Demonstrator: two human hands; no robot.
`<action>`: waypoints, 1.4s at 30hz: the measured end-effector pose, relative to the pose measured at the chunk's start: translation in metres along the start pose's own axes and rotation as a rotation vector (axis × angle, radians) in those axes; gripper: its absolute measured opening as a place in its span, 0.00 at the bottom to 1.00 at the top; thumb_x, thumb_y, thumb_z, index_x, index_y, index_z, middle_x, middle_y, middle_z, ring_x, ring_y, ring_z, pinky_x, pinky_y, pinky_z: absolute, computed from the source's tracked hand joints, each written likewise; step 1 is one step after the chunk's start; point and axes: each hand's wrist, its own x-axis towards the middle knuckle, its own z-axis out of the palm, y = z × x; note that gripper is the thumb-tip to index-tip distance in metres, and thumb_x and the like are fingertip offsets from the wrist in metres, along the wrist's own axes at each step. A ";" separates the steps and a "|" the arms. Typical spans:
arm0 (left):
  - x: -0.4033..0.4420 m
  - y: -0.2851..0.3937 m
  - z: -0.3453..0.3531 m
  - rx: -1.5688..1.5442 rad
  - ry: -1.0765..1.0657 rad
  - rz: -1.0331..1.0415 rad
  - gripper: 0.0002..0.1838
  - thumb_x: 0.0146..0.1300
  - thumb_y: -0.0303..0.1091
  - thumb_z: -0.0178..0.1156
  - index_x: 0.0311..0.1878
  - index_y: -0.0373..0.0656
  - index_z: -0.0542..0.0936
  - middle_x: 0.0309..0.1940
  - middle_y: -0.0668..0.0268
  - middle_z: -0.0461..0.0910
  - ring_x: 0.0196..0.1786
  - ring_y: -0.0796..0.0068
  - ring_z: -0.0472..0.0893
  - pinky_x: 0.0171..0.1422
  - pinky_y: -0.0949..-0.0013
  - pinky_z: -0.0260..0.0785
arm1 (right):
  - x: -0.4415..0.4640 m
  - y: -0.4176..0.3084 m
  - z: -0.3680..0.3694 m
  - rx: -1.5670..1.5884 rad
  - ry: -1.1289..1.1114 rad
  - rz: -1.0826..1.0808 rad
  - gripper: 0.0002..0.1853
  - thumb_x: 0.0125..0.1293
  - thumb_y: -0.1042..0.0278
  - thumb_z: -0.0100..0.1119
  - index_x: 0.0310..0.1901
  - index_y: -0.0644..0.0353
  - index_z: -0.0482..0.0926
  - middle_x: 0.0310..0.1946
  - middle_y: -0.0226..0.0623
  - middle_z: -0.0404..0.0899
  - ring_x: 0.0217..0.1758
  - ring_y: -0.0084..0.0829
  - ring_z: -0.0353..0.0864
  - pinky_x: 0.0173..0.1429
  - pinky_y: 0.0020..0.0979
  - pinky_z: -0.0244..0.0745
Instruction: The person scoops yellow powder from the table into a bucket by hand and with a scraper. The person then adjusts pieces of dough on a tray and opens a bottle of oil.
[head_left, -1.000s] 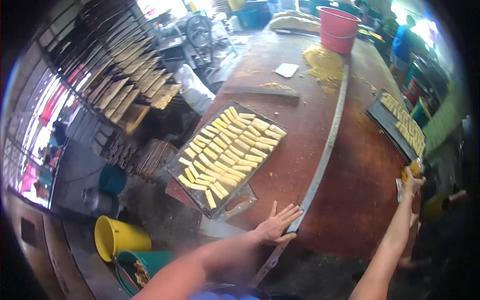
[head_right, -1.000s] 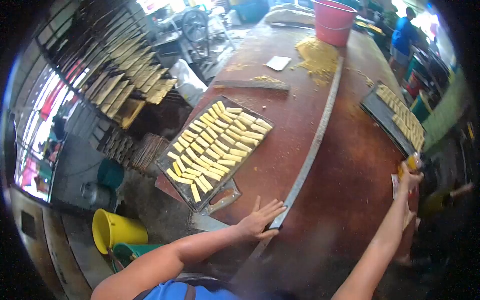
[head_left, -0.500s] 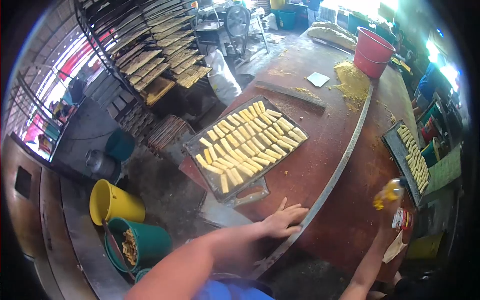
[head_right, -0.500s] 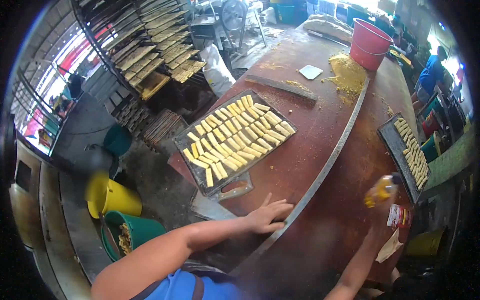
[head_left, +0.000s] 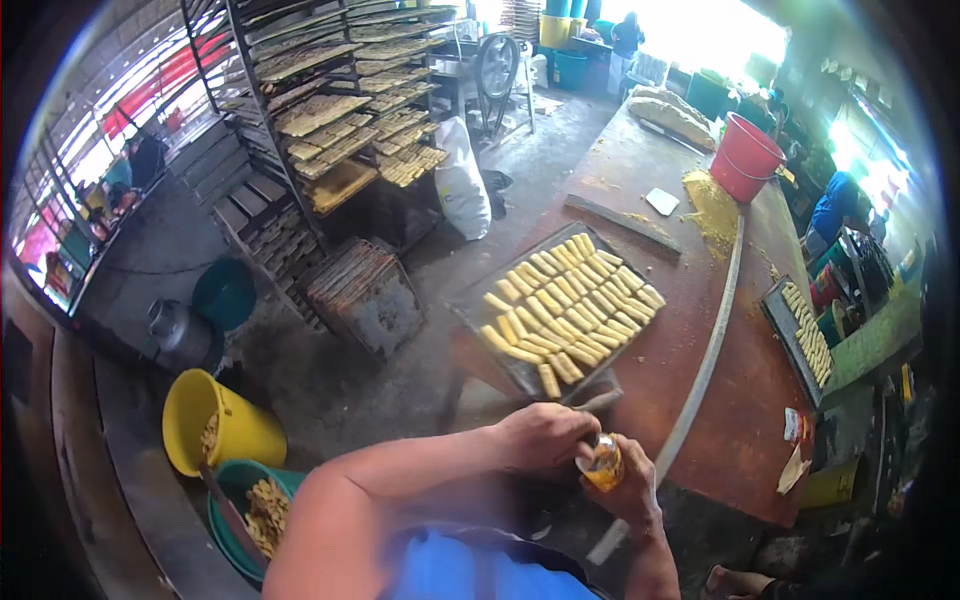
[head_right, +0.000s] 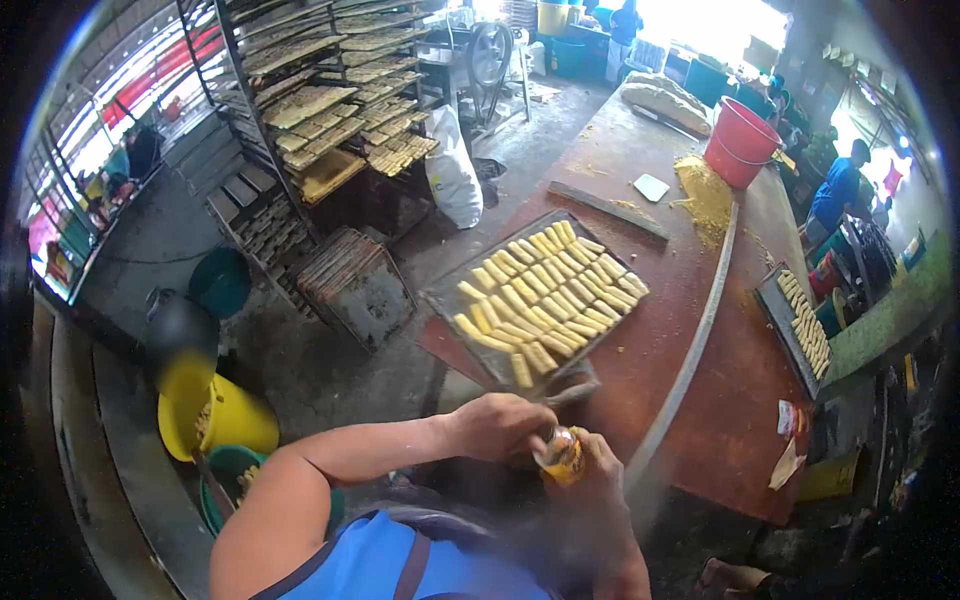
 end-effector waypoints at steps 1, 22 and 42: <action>-0.019 -0.003 -0.023 -0.007 -0.014 0.008 0.20 0.63 0.47 0.62 0.51 0.44 0.75 0.33 0.61 0.79 0.38 0.56 0.82 0.45 0.58 0.75 | 0.006 -0.022 0.025 -0.114 0.054 -0.028 0.33 0.41 0.67 0.78 0.51 0.60 0.75 0.40 0.43 0.80 0.43 0.47 0.83 0.48 0.40 0.79; -0.260 -0.043 -0.355 0.093 0.245 -0.516 0.19 0.58 0.21 0.63 0.53 0.44 0.80 0.46 0.57 0.80 0.45 0.58 0.82 0.50 0.62 0.77 | 0.211 -0.217 0.314 -0.036 -0.386 -0.363 0.34 0.46 0.57 0.74 0.56 0.56 0.73 0.47 0.41 0.79 0.50 0.45 0.81 0.52 0.41 0.79; -0.279 -0.281 -0.464 0.091 0.649 -0.931 0.20 0.65 0.47 0.61 0.50 0.39 0.81 0.43 0.52 0.83 0.48 0.56 0.83 0.52 0.61 0.74 | 0.507 -0.382 0.210 -0.066 0.608 -1.397 0.17 0.53 0.67 0.69 0.42 0.61 0.76 0.40 0.50 0.82 0.41 0.46 0.86 0.46 0.45 0.85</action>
